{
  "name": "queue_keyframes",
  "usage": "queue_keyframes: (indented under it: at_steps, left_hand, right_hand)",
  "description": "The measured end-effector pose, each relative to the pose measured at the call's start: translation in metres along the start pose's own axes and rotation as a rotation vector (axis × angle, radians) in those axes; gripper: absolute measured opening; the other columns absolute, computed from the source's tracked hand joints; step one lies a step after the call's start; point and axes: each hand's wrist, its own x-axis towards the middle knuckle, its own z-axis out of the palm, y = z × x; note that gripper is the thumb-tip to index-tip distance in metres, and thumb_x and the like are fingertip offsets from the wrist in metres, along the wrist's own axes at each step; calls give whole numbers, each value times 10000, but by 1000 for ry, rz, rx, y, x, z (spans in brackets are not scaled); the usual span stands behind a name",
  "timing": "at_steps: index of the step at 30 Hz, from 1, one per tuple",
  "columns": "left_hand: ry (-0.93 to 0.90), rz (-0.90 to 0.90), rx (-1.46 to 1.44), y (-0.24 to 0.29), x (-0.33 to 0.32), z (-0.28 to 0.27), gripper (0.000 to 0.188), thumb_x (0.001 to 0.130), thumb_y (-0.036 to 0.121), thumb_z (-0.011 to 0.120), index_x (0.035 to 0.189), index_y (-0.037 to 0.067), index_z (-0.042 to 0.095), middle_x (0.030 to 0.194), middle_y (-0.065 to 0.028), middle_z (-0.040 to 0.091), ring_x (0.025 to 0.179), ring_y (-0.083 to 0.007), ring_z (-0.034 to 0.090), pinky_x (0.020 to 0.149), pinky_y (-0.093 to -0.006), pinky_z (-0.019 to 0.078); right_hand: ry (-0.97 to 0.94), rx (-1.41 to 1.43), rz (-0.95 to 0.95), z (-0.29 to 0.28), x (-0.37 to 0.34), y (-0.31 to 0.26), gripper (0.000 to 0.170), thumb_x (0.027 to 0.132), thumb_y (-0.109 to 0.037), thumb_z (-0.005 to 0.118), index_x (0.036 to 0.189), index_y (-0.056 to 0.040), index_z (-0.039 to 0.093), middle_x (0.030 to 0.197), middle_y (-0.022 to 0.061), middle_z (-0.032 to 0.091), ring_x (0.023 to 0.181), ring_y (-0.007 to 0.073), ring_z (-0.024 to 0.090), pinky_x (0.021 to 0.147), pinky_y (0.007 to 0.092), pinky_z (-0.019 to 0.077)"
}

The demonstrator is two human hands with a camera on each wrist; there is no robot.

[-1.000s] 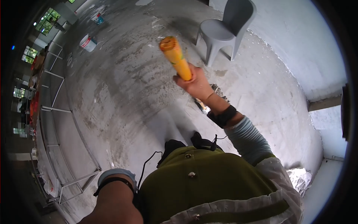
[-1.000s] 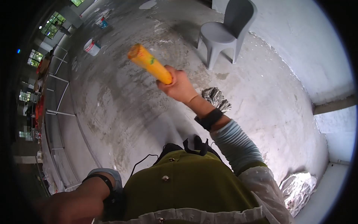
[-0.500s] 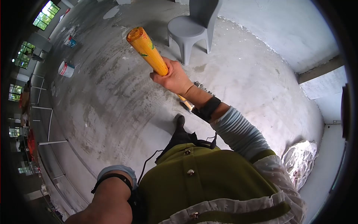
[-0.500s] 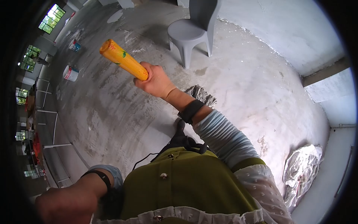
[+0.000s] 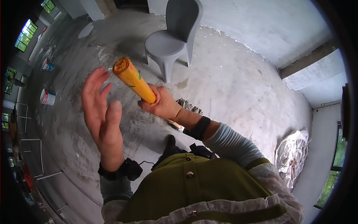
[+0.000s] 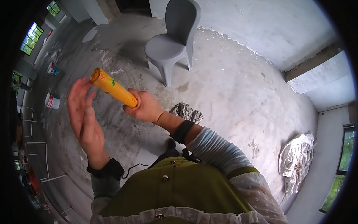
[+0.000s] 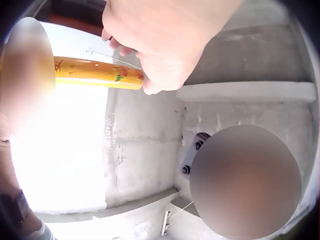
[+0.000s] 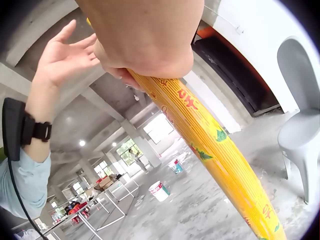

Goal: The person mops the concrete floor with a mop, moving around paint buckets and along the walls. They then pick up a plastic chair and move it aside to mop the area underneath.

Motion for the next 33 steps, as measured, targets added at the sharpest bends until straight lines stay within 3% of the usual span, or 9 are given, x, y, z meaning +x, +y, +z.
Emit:
queue_keyframes:
  at_steps: [3, 5, 10, 12, 16, 18, 19, 23, 33]
  left_hand:
    - [-8, -219, -377, -23, 14, 33, 360, 812, 152, 509, 1120, -20, 432, 1041, -147, 501, 973, -201, 492, 854, -333, 379]
    - [-139, -390, -540, -42, 22, 51, 170, 795, 36, 517, 954, -8, 473, 780, -77, 529, 703, -123, 533, 671, -266, 436]
    - [97, -364, -419, -53, 45, 94, 81, 795, 20, 523, 784, 31, 444, 588, -18, 449, 487, -74, 430, 486, -222, 380]
    - [259, -399, -343, -61, 52, 95, 94, 795, 50, 534, 779, 48, 442, 574, -3, 419, 462, -75, 392, 469, -218, 360]
    - [547, -421, -158, -83, 48, 60, 107, 795, 96, 557, 783, 80, 452, 557, 22, 369, 440, -61, 336, 445, -208, 320]
    - [592, -415, -121, -80, 39, 41, 116, 791, 106, 569, 783, 88, 454, 559, 22, 369, 444, -60, 332, 441, -207, 311]
    - [632, -417, -107, -80, 36, 36, 125, 787, 116, 580, 784, 96, 457, 561, 21, 370, 449, -59, 327, 437, -207, 302]
    - [790, -398, -30, -81, 27, 26, 138, 779, 128, 593, 781, 98, 458, 564, 16, 376, 467, -64, 338, 436, -206, 299]
    - [974, -401, 186, -98, 35, 21, 107, 804, 127, 546, 782, 77, 453, 580, 0, 397, 482, -84, 362, 442, -211, 312]
  right_hand:
    - [-3, 33, 10, -5, 3, 5, 195, 676, -133, 599, 823, -51, 502, 711, 142, 567, 674, 303, 568, 614, 331, 445]
    - [-68, 49, 23, -16, 8, 17, 208, 682, -136, 597, 844, -54, 495, 718, 149, 566, 688, 316, 568, 614, 333, 444]
    - [-256, 76, 22, -58, 9, 47, 336, 691, -120, 602, 988, -50, 462, 742, 142, 567, 713, 329, 570, 651, 347, 451]
    - [-174, -71, -329, -71, -2, 88, 418, 703, -143, 605, 1073, -41, 439, 760, 121, 578, 752, 332, 574, 708, 369, 458]
    - [-690, -123, 198, -165, -41, 170, 403, 727, -210, 585, 1075, -31, 491, 848, 124, 607, 816, 327, 581, 742, 382, 455]
    - [-755, -444, 235, -229, -55, 200, 344, 722, -221, 587, 1019, -51, 547, 857, 132, 614, 803, 316, 587, 730, 377, 459]
    - [-599, -332, 553, -268, -46, 169, 311, 712, -220, 594, 988, -79, 572, 816, 133, 616, 788, 300, 595, 710, 373, 463]
    - [-368, -363, 597, -363, -33, 215, 218, 704, -167, 581, 882, -42, 603, 670, 124, 610, 638, 264, 605, 600, 333, 475]
    - [-204, -415, 190, -427, 143, 209, 170, 725, -86, 594, 874, -7, 570, 668, 132, 607, 621, 221, 600, 592, 287, 474]
